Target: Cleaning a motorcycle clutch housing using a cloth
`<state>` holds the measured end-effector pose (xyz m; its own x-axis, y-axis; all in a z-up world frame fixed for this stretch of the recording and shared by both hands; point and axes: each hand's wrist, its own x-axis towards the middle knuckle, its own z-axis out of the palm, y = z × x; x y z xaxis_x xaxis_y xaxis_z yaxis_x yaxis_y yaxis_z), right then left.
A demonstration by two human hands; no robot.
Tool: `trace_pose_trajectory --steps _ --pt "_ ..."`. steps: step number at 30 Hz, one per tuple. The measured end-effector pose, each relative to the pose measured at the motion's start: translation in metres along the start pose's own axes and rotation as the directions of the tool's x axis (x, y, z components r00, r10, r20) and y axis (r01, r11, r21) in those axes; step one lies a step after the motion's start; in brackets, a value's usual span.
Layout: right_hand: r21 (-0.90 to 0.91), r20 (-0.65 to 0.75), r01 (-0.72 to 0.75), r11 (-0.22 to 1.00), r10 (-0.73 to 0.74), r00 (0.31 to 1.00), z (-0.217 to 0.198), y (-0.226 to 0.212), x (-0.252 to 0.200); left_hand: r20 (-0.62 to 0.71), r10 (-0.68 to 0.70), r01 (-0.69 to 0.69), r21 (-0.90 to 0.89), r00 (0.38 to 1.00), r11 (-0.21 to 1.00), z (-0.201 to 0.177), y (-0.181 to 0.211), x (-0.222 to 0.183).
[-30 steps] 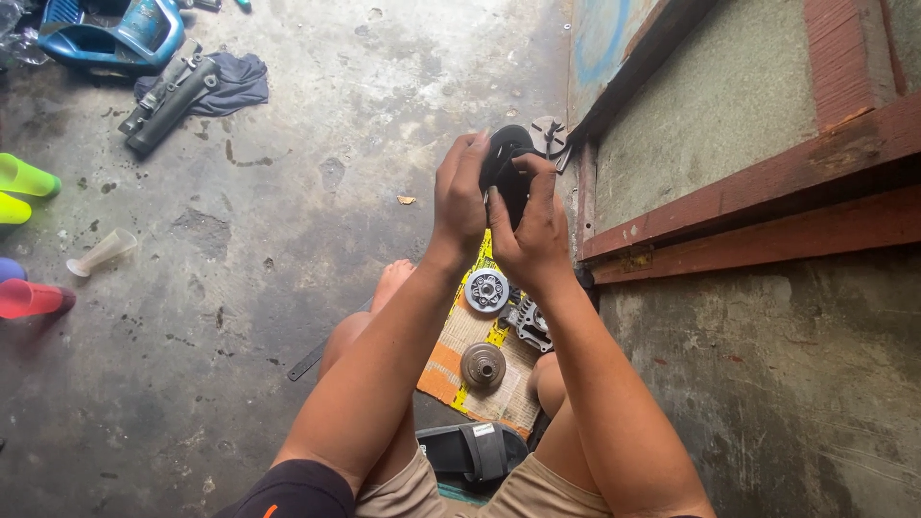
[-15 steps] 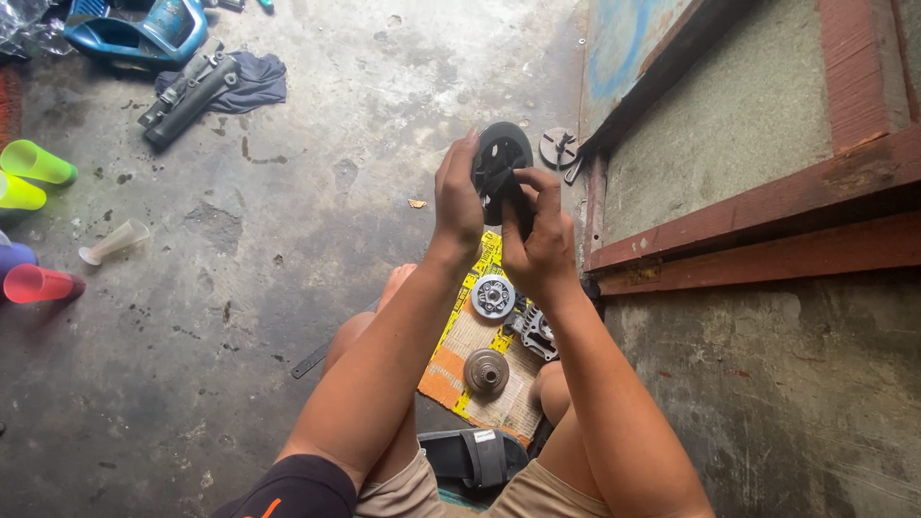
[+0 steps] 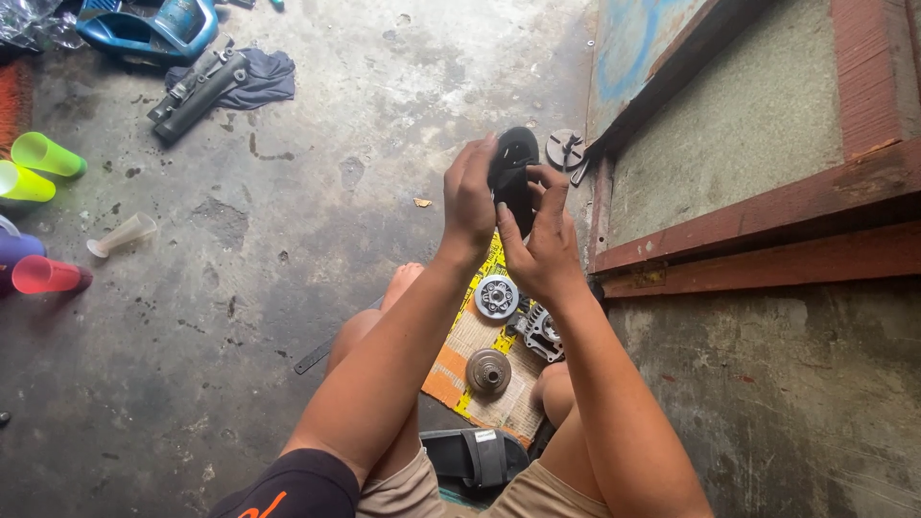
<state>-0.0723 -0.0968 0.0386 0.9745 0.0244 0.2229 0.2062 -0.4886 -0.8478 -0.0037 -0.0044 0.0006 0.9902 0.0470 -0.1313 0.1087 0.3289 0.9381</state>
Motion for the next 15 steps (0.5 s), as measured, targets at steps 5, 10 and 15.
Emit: trace_pose_trajectory --steps 5,10,15 --pt "-0.029 0.000 0.005 1.000 -0.005 1.000 0.003 0.004 0.000 -0.005 0.031 -0.030 0.082 1.000 0.996 0.008 0.007 -0.006" --pt "-0.026 -0.031 0.035 0.999 -0.035 0.999 -0.007 0.011 -0.001 0.046 0.023 -0.030 0.148 0.999 0.988 0.016 0.021 -0.019" --pt "-0.064 -0.037 0.042 0.997 -0.045 0.998 -0.014 0.021 -0.002 0.132 0.022 -0.039 0.128 0.991 0.991 0.020 0.025 -0.025"
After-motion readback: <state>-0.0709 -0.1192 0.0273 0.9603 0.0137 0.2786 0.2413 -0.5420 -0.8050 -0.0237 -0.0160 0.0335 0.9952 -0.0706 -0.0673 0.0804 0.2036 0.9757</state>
